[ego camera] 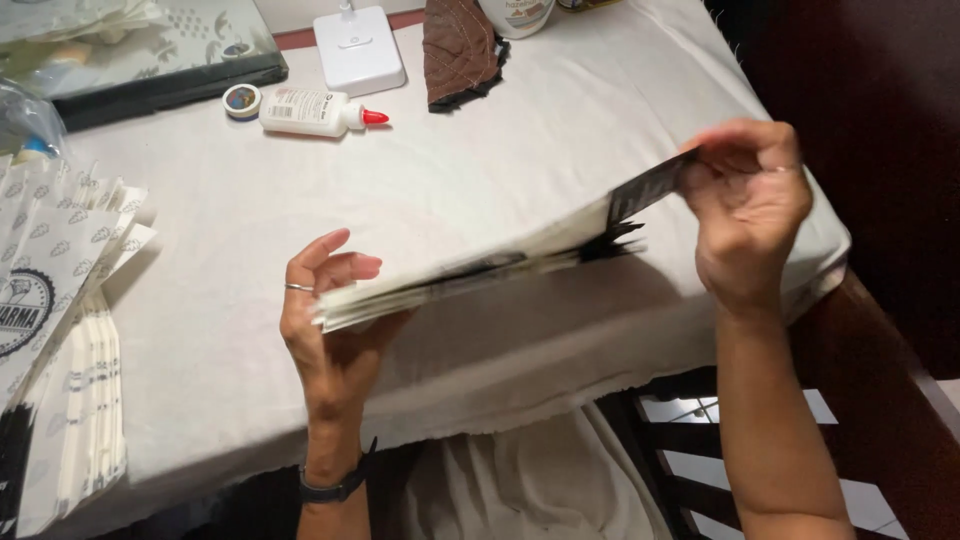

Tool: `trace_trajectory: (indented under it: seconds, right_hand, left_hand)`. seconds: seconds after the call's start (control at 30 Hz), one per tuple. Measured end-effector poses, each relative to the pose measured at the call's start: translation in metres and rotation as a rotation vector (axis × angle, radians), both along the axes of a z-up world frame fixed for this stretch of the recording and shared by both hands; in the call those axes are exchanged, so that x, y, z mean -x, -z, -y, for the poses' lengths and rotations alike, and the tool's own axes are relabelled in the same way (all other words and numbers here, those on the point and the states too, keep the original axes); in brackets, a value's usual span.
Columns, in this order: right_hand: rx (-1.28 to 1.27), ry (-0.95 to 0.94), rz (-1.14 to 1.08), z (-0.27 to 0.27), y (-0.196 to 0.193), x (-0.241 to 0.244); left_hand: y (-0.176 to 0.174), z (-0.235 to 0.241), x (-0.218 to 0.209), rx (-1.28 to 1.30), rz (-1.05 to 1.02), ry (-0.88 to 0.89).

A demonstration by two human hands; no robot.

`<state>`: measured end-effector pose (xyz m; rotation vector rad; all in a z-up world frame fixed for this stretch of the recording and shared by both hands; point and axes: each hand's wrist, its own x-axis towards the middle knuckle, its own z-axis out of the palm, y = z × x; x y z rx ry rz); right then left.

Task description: Aligning, inspecting, and stacking paper shawarma packaging sleeves on a table

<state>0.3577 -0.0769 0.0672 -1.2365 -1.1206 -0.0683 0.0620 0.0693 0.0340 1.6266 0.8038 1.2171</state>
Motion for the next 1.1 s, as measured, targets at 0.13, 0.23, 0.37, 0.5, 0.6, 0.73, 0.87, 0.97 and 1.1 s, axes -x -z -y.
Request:
trace_trajectory:
  seconds: [0.13,0.23,0.37,0.5,0.6,0.73,0.87,0.97,1.1]
  right_hand:
    - [0.112,-0.146,0.012,-0.004,-0.003,0.002]
    - [0.108,-0.145,-0.004,-0.004,0.001,0.007]
    - [0.032,-0.040,0.055,0.001,-0.001,0.017]
    - [0.025,0.087,0.136,0.009,0.001,0.019]
    - [-0.021,0.027,0.027,0.001,0.012,0.004]
    - [0.095,0.010,0.045,0.004,0.015,0.007]
    - [0.266,0.092,-0.134,0.005,0.019,0.017]
    - [0.314,0.066,-0.232,0.011,0.015,0.039]
    - [0.149,-0.139,-0.303,0.020,0.018,0.051]
  left_hand:
    - [0.001,-0.002,-0.002,0.037,0.037,0.034]
    - [-0.002,-0.002,-0.004,-0.108,-0.019,0.050]
    - [-0.002,-0.003,-0.008,-0.082,-0.091,-0.033]
    - [0.001,0.000,-0.008,-0.038,-0.043,0.027]
    - [0.001,0.001,-0.007,-0.017,0.005,0.031]
    - [-0.003,0.008,-0.002,-0.069,-0.008,0.057]
    - [-0.003,0.013,0.000,-0.143,-0.093,0.017]
    - [0.000,0.014,0.000,-0.146,-0.048,0.031]
    - [-0.006,0.016,0.000,-0.123,-0.009,0.006]
